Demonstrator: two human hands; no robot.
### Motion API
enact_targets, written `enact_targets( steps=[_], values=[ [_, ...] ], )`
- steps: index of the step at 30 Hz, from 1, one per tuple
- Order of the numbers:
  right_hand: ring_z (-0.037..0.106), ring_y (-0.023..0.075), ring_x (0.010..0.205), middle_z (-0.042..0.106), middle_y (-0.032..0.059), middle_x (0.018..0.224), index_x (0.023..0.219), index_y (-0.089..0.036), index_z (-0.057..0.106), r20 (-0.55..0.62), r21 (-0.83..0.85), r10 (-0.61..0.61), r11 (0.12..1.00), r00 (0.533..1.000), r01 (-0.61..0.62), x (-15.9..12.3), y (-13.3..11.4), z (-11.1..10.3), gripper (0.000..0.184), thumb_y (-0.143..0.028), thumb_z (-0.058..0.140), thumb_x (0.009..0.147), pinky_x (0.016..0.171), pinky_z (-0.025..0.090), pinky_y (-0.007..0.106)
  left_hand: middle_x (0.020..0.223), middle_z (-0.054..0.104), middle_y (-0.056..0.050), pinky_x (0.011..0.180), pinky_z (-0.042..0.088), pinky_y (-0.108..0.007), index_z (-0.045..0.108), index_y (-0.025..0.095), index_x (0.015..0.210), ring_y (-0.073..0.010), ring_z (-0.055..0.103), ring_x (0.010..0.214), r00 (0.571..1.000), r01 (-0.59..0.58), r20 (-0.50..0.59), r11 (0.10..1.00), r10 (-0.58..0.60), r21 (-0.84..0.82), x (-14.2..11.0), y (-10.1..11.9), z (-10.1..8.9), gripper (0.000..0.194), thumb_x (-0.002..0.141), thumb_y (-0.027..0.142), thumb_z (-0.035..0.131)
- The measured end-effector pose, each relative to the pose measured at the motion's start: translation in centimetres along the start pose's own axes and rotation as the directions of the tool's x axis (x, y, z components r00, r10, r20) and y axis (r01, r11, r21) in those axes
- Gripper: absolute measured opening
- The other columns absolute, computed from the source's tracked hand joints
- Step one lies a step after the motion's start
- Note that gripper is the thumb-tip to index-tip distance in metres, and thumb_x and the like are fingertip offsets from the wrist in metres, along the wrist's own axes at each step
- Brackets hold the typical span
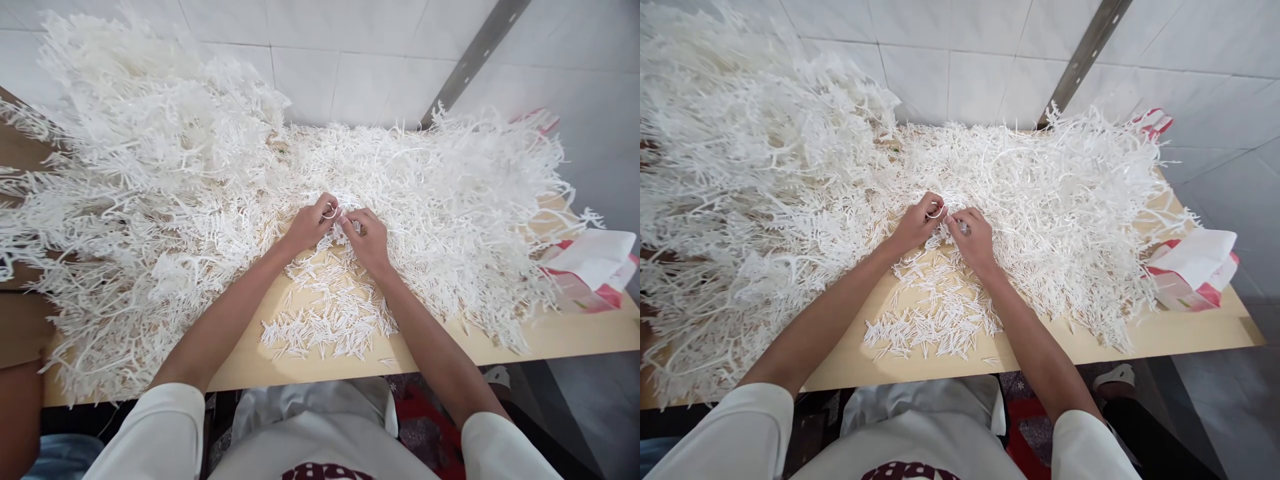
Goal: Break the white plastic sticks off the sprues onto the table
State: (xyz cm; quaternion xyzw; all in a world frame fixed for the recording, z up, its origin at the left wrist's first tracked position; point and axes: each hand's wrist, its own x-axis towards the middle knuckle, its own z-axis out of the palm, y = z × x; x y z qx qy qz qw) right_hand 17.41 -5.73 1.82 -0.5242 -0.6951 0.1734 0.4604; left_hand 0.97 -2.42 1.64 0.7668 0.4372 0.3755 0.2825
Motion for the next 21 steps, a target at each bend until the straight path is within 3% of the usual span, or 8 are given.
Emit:
enact_targets(
  steps=[3, 7, 9, 13, 16, 18, 21],
  values=[
    [0.060, 0.0140, 0.076, 0.067, 0.0013, 0.081, 0.079, -0.021, 0.067, -0.024, 0.006, 0.029, 1.000, 0.999, -0.029, 0.0, -0.2, -0.1, 0.018, -0.034, 0.059, 0.090, 0.072, 0.048, 0.030, 0.066, 0.058, 0.007, 0.057, 0.038, -0.021, 0.047, 0.023, 0.098, -0.0068, 0.053, 0.054, 1.000, 0.008, 0.000, 0.998, -0.008, -0.063, 0.0, 0.0, -0.1, 0.020, 0.097, 0.042, 0.046],
    [0.063, 0.0147, 0.086, 0.071, 0.0025, 0.095, 0.100, -0.022, 0.068, 0.090, 0.074, 0.060, 0.995, 0.994, -0.067, 0.1, -0.2, -0.2, 0.017, -0.028, 0.056, 0.089, 0.083, 0.049, 0.032, 0.064, 0.058, 0.007, 0.056, 0.039, -0.020, 0.046, 0.023, 0.097, -0.0064, 0.055, 0.054, 1.000, 0.001, -0.024, 0.995, -0.004, -0.097, 0.1, -0.1, 0.0, 0.021, 0.098, 0.044, 0.045],
    [0.062, 0.0136, 0.079, 0.070, 0.0009, 0.088, 0.105, -0.023, 0.067, 0.137, 0.097, 0.104, 0.988, 0.985, -0.118, 0.1, -0.3, -0.3, 0.021, -0.028, 0.056, 0.089, 0.081, 0.049, 0.032, 0.065, 0.060, 0.006, 0.056, 0.039, -0.021, 0.046, 0.023, 0.098, -0.0068, 0.056, 0.055, 0.997, 0.008, -0.081, 0.993, -0.017, -0.114, 0.2, -0.4, 0.1, 0.021, 0.098, 0.044, 0.045],
    [0.058, 0.0130, 0.071, 0.069, 0.0001, 0.081, 0.090, -0.022, 0.069, 0.121, 0.156, 0.130, 0.977, 0.984, -0.148, 0.0, -0.6, -0.5, 0.018, -0.036, 0.060, 0.087, 0.071, 0.047, 0.029, 0.066, 0.059, 0.005, 0.058, 0.041, -0.022, 0.046, 0.024, 0.099, -0.0080, 0.055, 0.056, 0.979, 0.029, -0.192, 0.985, -0.063, -0.173, 0.4, -0.9, 0.3, 0.023, 0.098, 0.046, 0.044],
    [0.059, 0.0135, 0.070, 0.068, 0.0011, 0.075, 0.073, -0.020, 0.067, 0.104, 0.235, 0.172, 0.953, 0.980, -0.192, 0.0, -0.7, -0.7, 0.035, -0.049, 0.055, 0.090, 0.069, 0.046, 0.029, 0.066, 0.055, 0.005, 0.056, 0.038, -0.023, 0.048, 0.024, 0.095, -0.0081, 0.049, 0.056, 0.970, 0.029, -0.235, 0.992, -0.058, -0.124, 0.5, -1.0, 0.3, 0.026, 0.097, 0.049, 0.044],
    [0.059, 0.0129, 0.065, 0.066, 0.0000, 0.069, 0.081, -0.022, 0.068, 0.116, 0.288, 0.244, 0.919, 0.963, -0.268, 0.1, -0.7, -0.7, 0.038, -0.054, 0.051, 0.091, 0.065, 0.045, 0.029, 0.064, 0.051, 0.004, 0.056, 0.035, -0.024, 0.049, 0.022, 0.085, -0.0081, 0.045, 0.056, 0.977, -0.003, -0.213, 0.998, -0.012, -0.067, 0.4, -0.9, 0.2, 0.031, 0.097, 0.051, 0.043],
    [0.055, 0.0119, 0.059, 0.063, -0.0031, 0.064, 0.108, -0.026, 0.066, 0.174, 0.313, 0.296, 0.888, 0.939, -0.338, 0.2, -0.6, -0.5, 0.036, -0.054, 0.058, 0.087, 0.058, 0.041, 0.027, 0.060, 0.047, 0.004, 0.056, 0.033, -0.024, 0.046, 0.020, 0.073, -0.0082, 0.042, 0.055, 0.989, -0.055, -0.139, 0.998, 0.053, -0.010, 0.4, -0.7, 0.2, 0.040, 0.097, 0.052, 0.041]
  ],
)
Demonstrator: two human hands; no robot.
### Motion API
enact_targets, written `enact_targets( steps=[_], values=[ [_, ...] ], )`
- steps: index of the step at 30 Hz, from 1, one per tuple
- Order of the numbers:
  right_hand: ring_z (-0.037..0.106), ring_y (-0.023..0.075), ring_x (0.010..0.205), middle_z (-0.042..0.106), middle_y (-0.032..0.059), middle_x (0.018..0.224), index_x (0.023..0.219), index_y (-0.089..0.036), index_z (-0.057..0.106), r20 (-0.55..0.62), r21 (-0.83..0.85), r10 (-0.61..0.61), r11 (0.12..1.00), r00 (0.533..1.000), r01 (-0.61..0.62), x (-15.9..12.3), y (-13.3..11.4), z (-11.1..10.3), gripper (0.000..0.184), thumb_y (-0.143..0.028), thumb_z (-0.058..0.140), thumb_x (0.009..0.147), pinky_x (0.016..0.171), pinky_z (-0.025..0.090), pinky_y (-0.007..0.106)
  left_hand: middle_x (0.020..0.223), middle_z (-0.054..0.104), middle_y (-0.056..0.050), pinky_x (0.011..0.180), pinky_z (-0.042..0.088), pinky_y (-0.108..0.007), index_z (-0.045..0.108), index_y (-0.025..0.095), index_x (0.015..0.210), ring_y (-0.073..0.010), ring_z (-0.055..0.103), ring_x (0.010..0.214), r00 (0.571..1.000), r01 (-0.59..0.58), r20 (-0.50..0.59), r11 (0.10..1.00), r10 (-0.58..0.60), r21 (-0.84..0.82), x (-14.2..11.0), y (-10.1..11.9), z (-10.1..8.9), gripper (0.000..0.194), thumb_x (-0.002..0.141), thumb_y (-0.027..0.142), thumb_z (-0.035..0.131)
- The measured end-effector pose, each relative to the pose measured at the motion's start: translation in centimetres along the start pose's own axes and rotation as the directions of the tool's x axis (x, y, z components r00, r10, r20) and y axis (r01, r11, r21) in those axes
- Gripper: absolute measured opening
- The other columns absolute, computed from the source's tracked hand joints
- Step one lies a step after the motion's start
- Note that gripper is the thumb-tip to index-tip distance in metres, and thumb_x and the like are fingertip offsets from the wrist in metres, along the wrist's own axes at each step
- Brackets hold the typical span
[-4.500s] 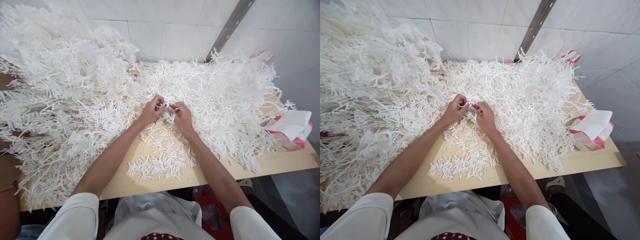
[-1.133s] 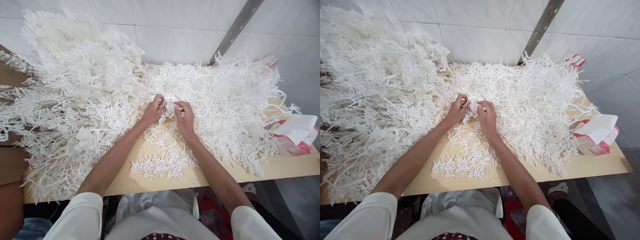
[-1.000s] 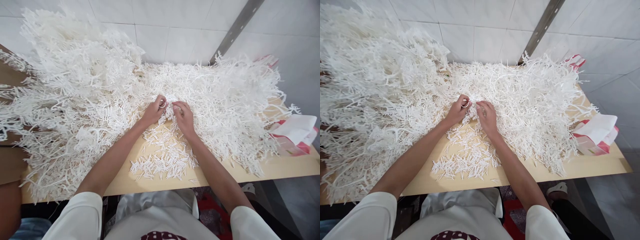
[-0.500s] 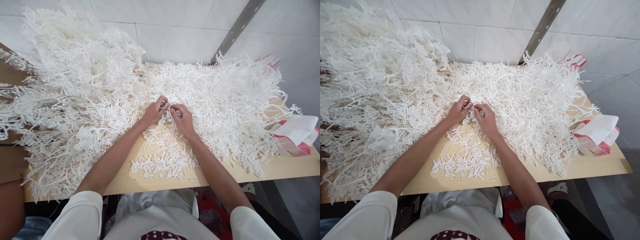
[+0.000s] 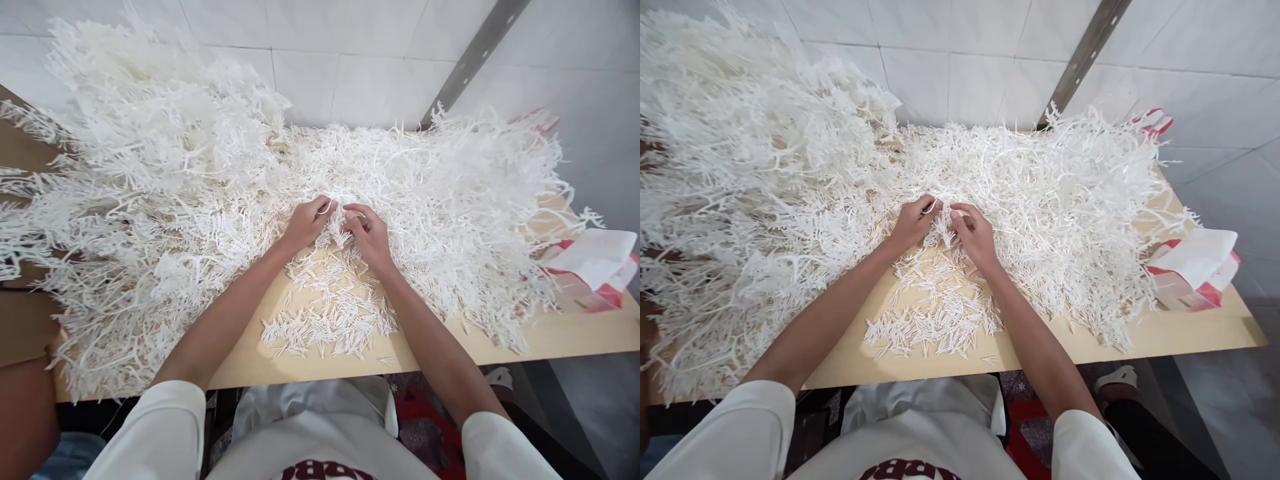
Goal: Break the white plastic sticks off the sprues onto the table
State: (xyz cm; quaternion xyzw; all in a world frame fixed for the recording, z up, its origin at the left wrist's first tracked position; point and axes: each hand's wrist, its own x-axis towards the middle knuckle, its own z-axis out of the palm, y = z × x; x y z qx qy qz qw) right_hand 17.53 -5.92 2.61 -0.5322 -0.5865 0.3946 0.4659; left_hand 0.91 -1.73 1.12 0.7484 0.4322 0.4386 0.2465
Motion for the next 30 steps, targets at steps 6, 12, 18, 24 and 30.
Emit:
enact_targets(
  steps=[6, 12, 18, 24, 30],
  values=[
    [0.049, 0.0096, 0.059, 0.059, -0.0034, 0.066, 0.087, -0.021, 0.066, 0.046, -0.176, -0.086, 0.980, 0.995, 0.093, 0.1, 0.4, 0.3, 0.021, -0.042, 0.061, 0.086, 0.061, 0.040, 0.027, 0.060, 0.046, 0.005, 0.059, 0.030, -0.025, 0.045, 0.020, 0.074, -0.0085, 0.039, 0.056, 0.999, -0.016, 0.048, 0.998, 0.013, 0.059, -0.2, 0.3, -0.2, 0.039, 0.098, 0.050, 0.040],
    [0.055, 0.0121, 0.065, 0.065, 0.0011, 0.077, 0.075, -0.022, 0.065, -0.037, -0.355, -0.353, 0.879, 0.935, 0.318, -0.2, 0.2, 0.5, 0.014, -0.028, 0.057, 0.085, 0.065, 0.046, 0.029, 0.058, 0.045, 0.004, 0.059, 0.029, -0.027, 0.041, 0.021, 0.072, -0.0096, 0.038, 0.053, 0.996, -0.015, 0.091, 0.994, 0.005, 0.111, -0.1, 0.6, 0.3, 0.040, 0.098, 0.051, 0.036],
    [0.056, 0.0145, 0.065, 0.063, 0.0004, 0.068, 0.067, -0.024, 0.059, -0.212, -0.428, -0.544, 0.799, 0.812, 0.423, -1.1, -0.1, 0.3, 0.017, -0.023, 0.053, 0.083, 0.064, 0.050, 0.033, 0.055, 0.047, 0.004, 0.055, 0.034, -0.026, 0.039, 0.021, 0.068, -0.0100, 0.045, 0.051, 0.963, 0.223, -0.148, 0.974, -0.227, -0.044, 0.8, -0.6, -0.4, 0.048, 0.096, 0.060, 0.038],
    [0.064, 0.0143, 0.094, 0.068, 0.0054, 0.115, 0.109, -0.027, 0.066, -0.195, -0.248, -0.300, 0.936, 0.934, 0.249, 0.0, 0.6, 0.1, 0.023, -0.036, 0.052, 0.093, 0.076, 0.055, 0.030, 0.058, 0.053, 0.004, 0.058, 0.037, -0.025, 0.043, 0.022, 0.075, -0.0097, 0.052, 0.055, 0.988, 0.145, -0.041, 0.989, -0.146, -0.021, 0.4, -0.4, -0.5, 0.044, 0.097, 0.059, 0.037],
    [0.063, 0.0152, 0.094, 0.067, 0.0051, 0.114, 0.109, -0.026, 0.069, 0.022, -0.252, -0.245, 0.937, 0.969, 0.242, 0.6, 1.2, 0.2, 0.026, -0.040, 0.061, 0.089, 0.077, 0.053, 0.032, 0.058, 0.048, 0.005, 0.058, 0.034, -0.026, 0.042, 0.021, 0.073, -0.0095, 0.046, 0.054, 0.998, 0.041, 0.043, 0.998, -0.043, 0.039, 0.1, 0.3, -0.6, 0.046, 0.097, 0.060, 0.035]
  ],
)
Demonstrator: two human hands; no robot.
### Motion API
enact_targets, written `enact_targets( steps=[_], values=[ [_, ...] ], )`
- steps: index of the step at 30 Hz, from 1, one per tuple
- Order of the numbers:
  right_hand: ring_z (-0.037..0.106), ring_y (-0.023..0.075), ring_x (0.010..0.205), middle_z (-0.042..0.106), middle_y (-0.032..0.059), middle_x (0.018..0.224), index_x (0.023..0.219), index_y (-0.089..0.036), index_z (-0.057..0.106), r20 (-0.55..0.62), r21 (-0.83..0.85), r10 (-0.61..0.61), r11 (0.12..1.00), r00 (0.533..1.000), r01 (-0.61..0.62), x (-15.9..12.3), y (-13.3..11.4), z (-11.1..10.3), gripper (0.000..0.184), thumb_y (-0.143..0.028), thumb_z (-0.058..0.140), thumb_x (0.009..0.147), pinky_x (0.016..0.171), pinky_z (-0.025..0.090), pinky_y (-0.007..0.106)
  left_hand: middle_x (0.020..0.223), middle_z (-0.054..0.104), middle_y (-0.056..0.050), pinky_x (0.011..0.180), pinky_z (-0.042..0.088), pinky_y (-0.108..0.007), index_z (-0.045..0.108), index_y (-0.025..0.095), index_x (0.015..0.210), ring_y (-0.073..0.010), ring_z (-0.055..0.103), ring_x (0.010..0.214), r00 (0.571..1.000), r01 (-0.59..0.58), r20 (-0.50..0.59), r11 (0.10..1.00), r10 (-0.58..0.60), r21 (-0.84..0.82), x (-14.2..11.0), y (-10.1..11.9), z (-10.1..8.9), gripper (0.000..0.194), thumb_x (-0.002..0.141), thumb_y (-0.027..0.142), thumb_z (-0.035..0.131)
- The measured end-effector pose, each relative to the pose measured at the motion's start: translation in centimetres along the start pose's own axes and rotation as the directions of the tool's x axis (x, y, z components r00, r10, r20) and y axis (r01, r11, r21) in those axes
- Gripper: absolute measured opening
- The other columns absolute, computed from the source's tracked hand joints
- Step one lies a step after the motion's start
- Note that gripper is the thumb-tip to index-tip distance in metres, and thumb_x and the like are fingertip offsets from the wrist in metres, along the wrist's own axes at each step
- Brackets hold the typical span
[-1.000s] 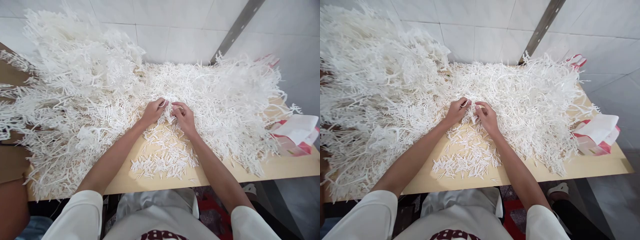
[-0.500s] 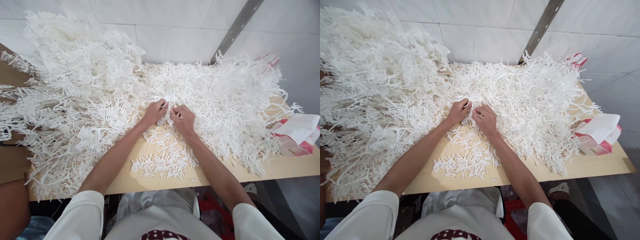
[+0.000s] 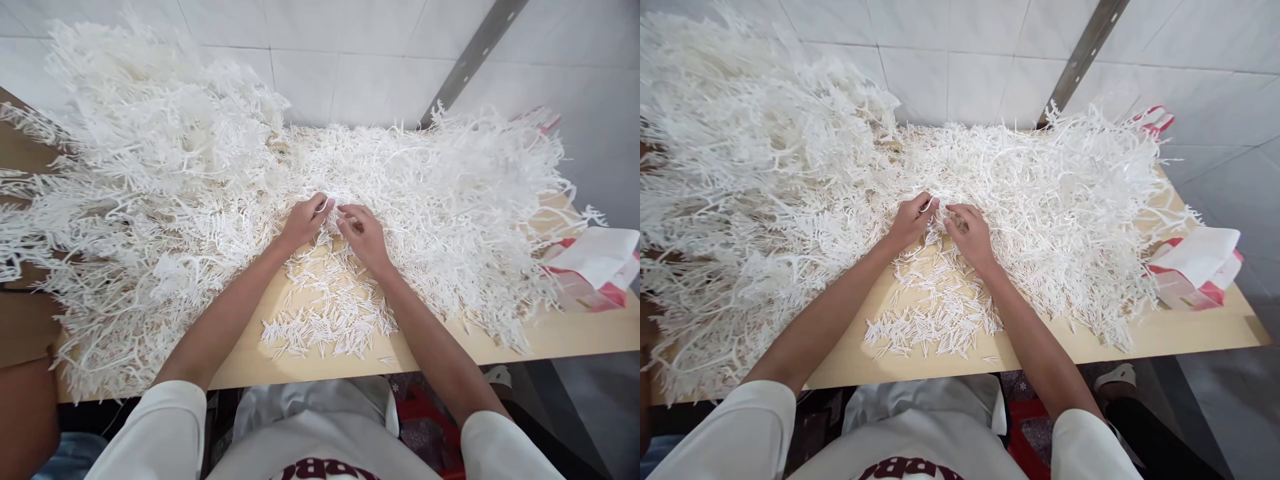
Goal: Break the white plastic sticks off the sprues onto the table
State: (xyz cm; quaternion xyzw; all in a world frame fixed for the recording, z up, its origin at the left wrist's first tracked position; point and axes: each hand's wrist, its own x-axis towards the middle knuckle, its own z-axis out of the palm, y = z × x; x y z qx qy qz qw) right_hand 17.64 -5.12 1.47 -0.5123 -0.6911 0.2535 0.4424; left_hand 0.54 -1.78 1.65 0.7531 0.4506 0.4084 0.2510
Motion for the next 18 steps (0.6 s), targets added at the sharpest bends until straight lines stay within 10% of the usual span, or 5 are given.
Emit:
enact_targets(
  steps=[18],
  values=[
    [0.040, 0.0087, 0.056, 0.048, -0.0061, 0.064, 0.076, -0.022, 0.050, 0.144, -0.007, 0.083, 0.997, 0.986, -0.083, -0.4, -1.6, -0.1, 0.005, -0.021, 0.054, 0.077, 0.057, 0.035, 0.026, 0.058, 0.045, 0.004, 0.059, 0.030, -0.027, 0.043, 0.021, 0.071, -0.0107, 0.039, 0.054, 0.991, -0.124, 0.070, 0.983, 0.116, 0.133, -0.3, 0.2, 0.1, 0.049, 0.098, 0.059, 0.028]
  ],
)
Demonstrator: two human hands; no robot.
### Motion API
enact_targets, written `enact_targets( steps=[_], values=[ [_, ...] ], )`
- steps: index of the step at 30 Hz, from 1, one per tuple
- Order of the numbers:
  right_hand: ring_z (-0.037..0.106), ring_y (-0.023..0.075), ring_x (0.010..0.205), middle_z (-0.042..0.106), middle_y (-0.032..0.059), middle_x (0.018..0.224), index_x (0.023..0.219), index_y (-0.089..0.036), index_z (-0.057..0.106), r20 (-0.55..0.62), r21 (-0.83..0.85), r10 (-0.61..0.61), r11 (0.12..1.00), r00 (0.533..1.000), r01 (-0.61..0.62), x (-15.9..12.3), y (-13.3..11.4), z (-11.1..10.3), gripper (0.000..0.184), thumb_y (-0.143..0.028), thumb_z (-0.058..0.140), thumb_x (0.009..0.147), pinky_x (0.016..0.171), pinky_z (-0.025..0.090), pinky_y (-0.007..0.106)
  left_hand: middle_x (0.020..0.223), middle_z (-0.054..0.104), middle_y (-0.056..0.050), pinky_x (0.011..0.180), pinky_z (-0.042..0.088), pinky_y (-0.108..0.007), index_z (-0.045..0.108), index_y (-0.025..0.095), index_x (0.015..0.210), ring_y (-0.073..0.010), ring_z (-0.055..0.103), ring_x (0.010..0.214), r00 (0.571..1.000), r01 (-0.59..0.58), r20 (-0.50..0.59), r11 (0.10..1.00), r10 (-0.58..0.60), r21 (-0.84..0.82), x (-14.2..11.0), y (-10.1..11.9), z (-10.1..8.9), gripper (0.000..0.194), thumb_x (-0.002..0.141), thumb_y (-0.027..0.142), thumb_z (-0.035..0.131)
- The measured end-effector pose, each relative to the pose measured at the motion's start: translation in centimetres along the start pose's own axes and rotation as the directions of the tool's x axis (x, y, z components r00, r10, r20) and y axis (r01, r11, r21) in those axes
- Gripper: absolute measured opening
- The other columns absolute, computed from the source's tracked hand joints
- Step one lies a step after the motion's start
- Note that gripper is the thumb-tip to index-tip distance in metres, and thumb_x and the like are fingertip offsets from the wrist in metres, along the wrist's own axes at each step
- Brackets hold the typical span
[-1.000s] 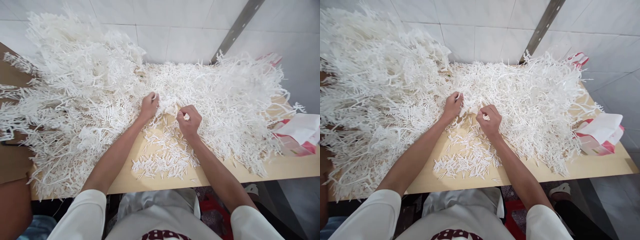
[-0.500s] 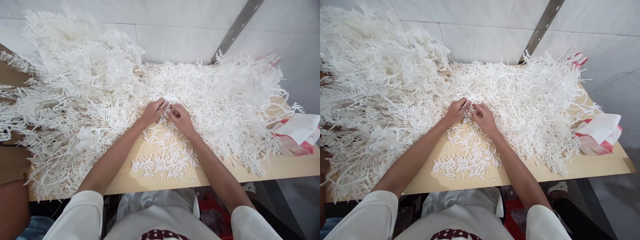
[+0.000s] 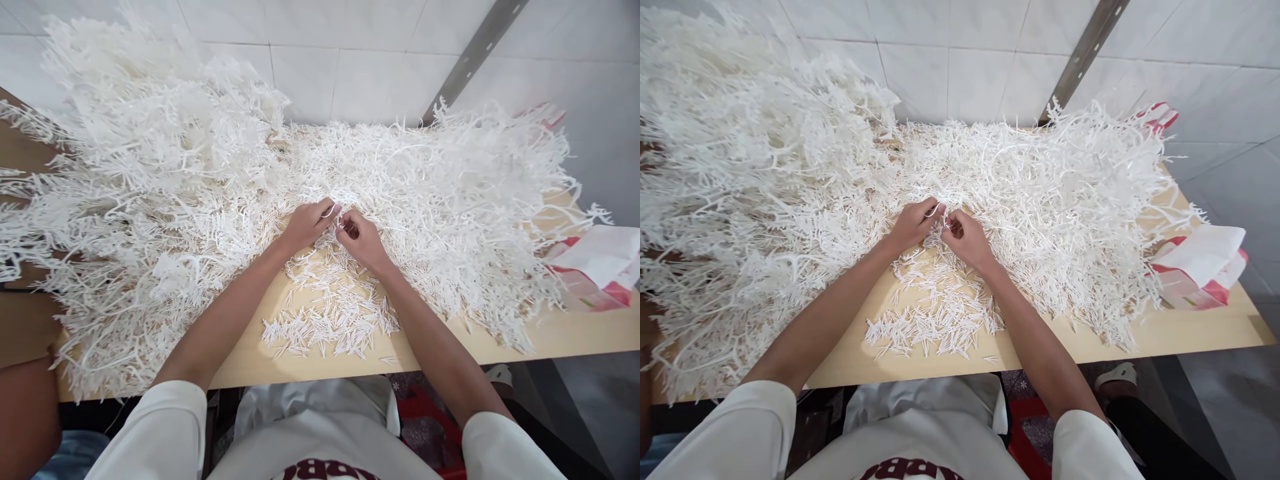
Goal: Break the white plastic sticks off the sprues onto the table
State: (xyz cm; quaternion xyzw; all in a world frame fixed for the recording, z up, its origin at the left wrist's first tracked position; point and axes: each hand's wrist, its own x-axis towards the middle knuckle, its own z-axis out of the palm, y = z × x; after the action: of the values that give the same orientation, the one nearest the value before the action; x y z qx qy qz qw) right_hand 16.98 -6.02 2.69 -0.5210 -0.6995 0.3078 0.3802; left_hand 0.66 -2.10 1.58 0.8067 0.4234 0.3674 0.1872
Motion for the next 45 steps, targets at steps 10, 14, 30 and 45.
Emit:
enact_targets(
  steps=[10, 14, 30, 45],
  values=[
    [0.052, 0.0098, 0.061, 0.066, -0.0007, 0.077, 0.079, -0.021, 0.066, -0.188, -0.006, -0.040, 0.999, 0.981, 0.039, -0.3, 0.1, 0.2, 0.009, -0.025, 0.058, 0.082, 0.064, 0.046, 0.028, 0.057, 0.051, 0.003, 0.057, 0.032, -0.027, 0.040, 0.022, 0.071, -0.0102, 0.042, 0.052, 0.998, 0.046, -0.035, 0.998, -0.047, -0.037, 0.1, -0.1, 0.0, 0.050, 0.098, 0.061, 0.028],
    [0.057, 0.0110, 0.063, 0.070, 0.0007, 0.079, 0.082, -0.022, 0.069, -0.296, -0.069, -0.102, 0.994, 0.950, 0.086, -0.4, 0.0, 0.3, 0.011, -0.029, 0.061, 0.085, 0.063, 0.049, 0.029, 0.059, 0.055, 0.003, 0.058, 0.033, -0.027, 0.043, 0.021, 0.072, -0.0099, 0.043, 0.052, 0.997, 0.069, -0.039, 0.997, -0.070, -0.042, 0.1, -0.1, 0.1, 0.048, 0.098, 0.059, 0.029],
    [0.066, 0.0141, 0.090, 0.072, 0.0026, 0.103, 0.104, -0.028, 0.069, -0.269, -0.022, -0.131, 0.991, 0.954, 0.129, -0.6, 0.5, 0.5, 0.020, -0.032, 0.053, 0.094, 0.074, 0.054, 0.030, 0.057, 0.051, 0.004, 0.060, 0.038, -0.027, 0.046, 0.021, 0.073, -0.0099, 0.049, 0.055, 0.962, 0.233, -0.081, 0.939, -0.260, -0.252, 0.6, -0.8, -0.2, 0.046, 0.096, 0.059, 0.037],
    [0.063, 0.0185, 0.109, 0.073, 0.0022, 0.112, 0.106, -0.028, 0.070, -0.357, -0.015, -0.071, 0.997, 0.931, 0.071, -0.1, 1.1, 0.2, 0.028, -0.046, 0.052, 0.094, 0.100, 0.048, 0.043, 0.059, 0.045, 0.005, 0.059, 0.038, -0.026, 0.050, 0.021, 0.076, -0.0094, 0.049, 0.056, 0.960, 0.215, -0.103, 0.925, -0.259, -0.312, 0.4, -0.7, -0.4, 0.046, 0.095, 0.061, 0.038]
  ],
)
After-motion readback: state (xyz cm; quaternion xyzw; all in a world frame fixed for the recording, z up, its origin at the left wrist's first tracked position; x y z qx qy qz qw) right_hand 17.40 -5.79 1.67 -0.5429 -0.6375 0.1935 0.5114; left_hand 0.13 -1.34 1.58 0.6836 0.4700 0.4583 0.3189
